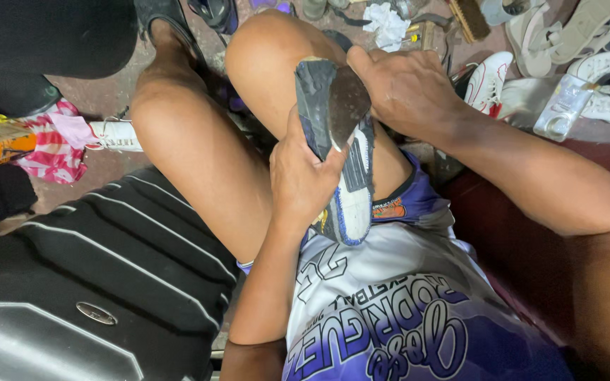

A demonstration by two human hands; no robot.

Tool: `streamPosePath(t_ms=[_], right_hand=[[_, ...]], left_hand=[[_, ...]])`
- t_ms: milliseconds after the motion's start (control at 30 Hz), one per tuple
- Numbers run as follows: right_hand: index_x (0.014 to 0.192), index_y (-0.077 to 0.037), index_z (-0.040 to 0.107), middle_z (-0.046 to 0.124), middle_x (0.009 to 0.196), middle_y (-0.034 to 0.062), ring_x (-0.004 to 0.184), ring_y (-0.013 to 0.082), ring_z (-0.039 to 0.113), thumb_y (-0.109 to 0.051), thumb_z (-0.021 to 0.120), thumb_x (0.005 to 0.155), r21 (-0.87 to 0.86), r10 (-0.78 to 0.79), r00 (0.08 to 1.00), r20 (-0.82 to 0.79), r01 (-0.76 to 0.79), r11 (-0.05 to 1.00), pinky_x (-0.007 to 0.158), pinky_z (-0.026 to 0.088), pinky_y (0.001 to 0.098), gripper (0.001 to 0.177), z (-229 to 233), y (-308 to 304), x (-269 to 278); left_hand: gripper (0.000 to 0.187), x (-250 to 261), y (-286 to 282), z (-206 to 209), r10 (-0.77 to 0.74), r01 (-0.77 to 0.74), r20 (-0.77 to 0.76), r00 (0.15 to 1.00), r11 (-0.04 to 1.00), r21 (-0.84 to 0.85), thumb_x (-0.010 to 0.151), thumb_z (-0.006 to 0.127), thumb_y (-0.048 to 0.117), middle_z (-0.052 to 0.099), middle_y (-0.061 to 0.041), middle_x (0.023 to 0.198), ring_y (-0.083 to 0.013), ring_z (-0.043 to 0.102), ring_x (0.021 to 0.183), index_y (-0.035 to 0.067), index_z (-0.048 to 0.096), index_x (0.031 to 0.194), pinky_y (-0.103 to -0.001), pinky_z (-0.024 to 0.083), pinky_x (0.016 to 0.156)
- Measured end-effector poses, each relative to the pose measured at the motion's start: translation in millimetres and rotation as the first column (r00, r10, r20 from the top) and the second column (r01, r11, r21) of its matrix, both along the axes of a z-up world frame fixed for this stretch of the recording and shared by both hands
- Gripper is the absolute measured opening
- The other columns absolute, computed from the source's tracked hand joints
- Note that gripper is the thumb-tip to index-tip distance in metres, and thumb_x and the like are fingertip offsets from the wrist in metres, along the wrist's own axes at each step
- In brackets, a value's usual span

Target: The person sits on the floor and uses a curved metal tool to scrape and smooth the sole of a blue and black sneaker. They hold the shoe in their left hand and repeatedly rub the tool against the bottom surface to remove material or smooth the texture.

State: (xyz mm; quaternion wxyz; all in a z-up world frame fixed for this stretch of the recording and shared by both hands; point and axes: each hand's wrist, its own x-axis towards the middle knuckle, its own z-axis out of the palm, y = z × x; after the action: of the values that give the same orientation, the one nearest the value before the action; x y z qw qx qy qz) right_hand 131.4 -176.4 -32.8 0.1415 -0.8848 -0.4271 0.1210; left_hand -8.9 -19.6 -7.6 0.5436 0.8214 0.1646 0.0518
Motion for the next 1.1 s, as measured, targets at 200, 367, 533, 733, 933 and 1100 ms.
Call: streamPosePath(t_ms=[200,367,533,733,933,1100], right_hand=[[0.113,-0.001,0.054,0.066,0.076,0.0224,0.076,0.0457,0.067,-0.008,0.070,0.085,0.009,0.080,0.997,0.008,-0.080,0.997,0.063,0.047,0.0579,0.034,-2,11,18],[0.115,0.000,0.058,0.068,0.075,0.0232,0.075,0.0458,0.068,-0.009,0.073,0.076,-0.025,0.055,0.998,0.015,-0.055,0.998,0.061,0.048,0.0570,0.042,-12,22,27],[0.109,-0.001,0.060,0.065,0.075,0.0252,0.075,0.0465,0.066,-0.014,0.076,0.083,0.041,0.050,0.999,0.009,-0.051,0.998,0.065,0.050,0.0557,0.033,-35,24,35],[0.108,-0.003,0.060,0.066,0.075,0.0242,0.074,0.0464,0.066,-0.008,0.073,0.078,0.070,-0.015,0.994,0.106,0.008,0.997,0.066,0.049,0.0562,0.033,-50,21,33],[0.121,-0.001,0.057,0.067,0.077,0.0214,0.072,0.0423,0.068,-0.005,0.068,0.084,-0.033,-0.012,0.995,0.103,0.016,0.999,0.065,0.049,0.0533,0.039,-38,2,21],[0.111,-0.003,0.055,0.071,0.082,0.0174,0.072,0.0406,0.068,-0.010,0.069,0.087,-0.073,0.002,0.988,0.153,0.009,0.997,0.066,0.047,0.0544,0.028,-12,-5,19]], left_hand=[[0.046,4,8,-1,-0.067,0.068,-0.088,0.994,0.998,0.013,0.090,0.075,0.022,0.076,-0.017,0.096,-0.0380,0.075,0.091,0.004,0.054,0.127,-0.044,0.057,0.081],[0.045,9,13,2,-0.063,0.063,-0.015,0.998,0.998,-0.004,0.093,0.075,0.022,0.076,-0.017,0.100,-0.0380,0.075,0.094,0.004,0.055,0.129,-0.044,0.058,0.083],[0.051,9,15,0,-0.033,0.037,-0.099,0.995,0.999,0.033,0.090,0.076,0.023,0.076,-0.018,0.098,-0.0382,0.074,0.088,0.004,0.054,0.131,-0.045,0.057,0.081],[0.049,9,15,0,-0.033,0.033,-0.025,0.999,0.999,0.028,0.093,0.075,0.023,0.076,-0.018,0.103,-0.0384,0.075,0.097,0.003,0.054,0.133,-0.045,0.058,0.085],[0.053,0,7,-3,-0.022,0.022,-0.048,0.999,1.000,-0.013,0.093,0.075,0.024,0.077,-0.017,0.103,-0.0365,0.076,0.097,0.003,0.052,0.135,-0.043,0.058,0.087],[0.060,1,4,-1,-0.021,0.021,-0.002,1.000,0.999,-0.027,0.092,0.075,0.022,0.076,-0.017,0.108,-0.0345,0.076,0.102,0.002,0.048,0.142,-0.041,0.057,0.091]])
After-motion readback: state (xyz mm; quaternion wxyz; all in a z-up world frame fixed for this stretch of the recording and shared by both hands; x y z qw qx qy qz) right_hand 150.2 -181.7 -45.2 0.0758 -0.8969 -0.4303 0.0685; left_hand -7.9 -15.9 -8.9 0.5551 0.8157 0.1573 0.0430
